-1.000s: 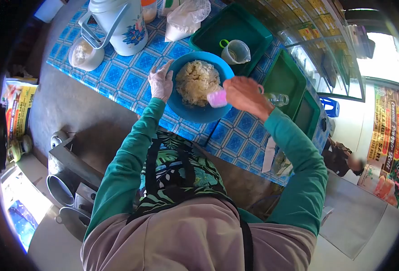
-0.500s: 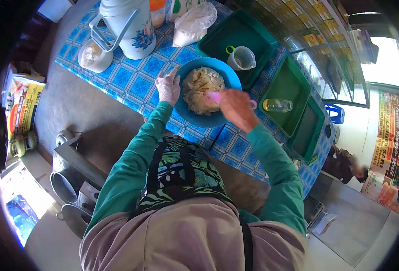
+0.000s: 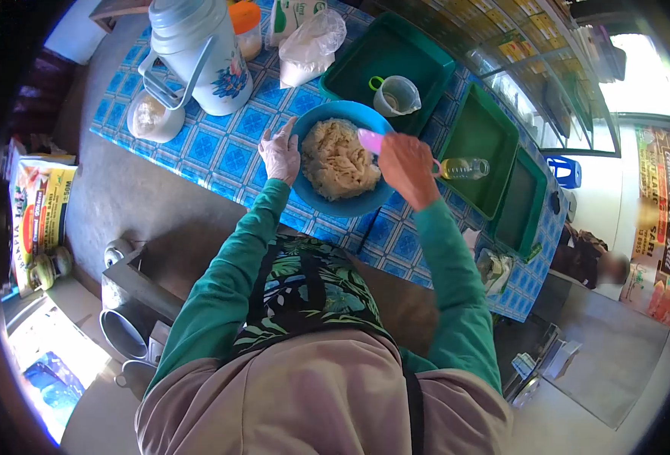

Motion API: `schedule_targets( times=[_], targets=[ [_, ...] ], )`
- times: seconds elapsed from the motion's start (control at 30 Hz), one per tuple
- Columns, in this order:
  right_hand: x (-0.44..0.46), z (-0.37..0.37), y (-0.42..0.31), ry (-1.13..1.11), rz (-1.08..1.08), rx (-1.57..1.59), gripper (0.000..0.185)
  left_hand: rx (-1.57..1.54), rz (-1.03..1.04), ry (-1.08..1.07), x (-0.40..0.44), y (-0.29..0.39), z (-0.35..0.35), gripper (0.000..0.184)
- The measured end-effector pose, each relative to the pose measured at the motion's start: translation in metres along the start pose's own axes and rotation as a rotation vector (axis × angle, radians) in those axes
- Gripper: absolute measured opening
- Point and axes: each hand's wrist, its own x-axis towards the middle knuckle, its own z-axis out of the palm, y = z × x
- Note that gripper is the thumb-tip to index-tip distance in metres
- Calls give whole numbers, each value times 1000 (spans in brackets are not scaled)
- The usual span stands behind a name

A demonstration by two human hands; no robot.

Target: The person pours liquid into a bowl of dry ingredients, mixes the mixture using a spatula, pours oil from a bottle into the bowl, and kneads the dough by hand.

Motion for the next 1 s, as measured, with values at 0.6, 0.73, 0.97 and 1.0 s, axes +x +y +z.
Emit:
schedule_targets(
  times=[0.6, 0.73, 0.97, 1.0],
  targets=[
    [-46, 72, -58, 118, 707, 2344, 22, -206, 294, -95, -70, 62, -83, 29],
    [-37, 64, -110, 281, 741, 2636, 19, -326, -37, -650, -82, 68, -79, 32],
    [-25, 77, -81, -14, 913, 2409, 22, -678, -136, -729, -71, 61, -92, 24],
    [-24, 76, -75, -5, 924, 2408, 22, -678, -136, -740, -73, 63, -95, 24]
  ],
)
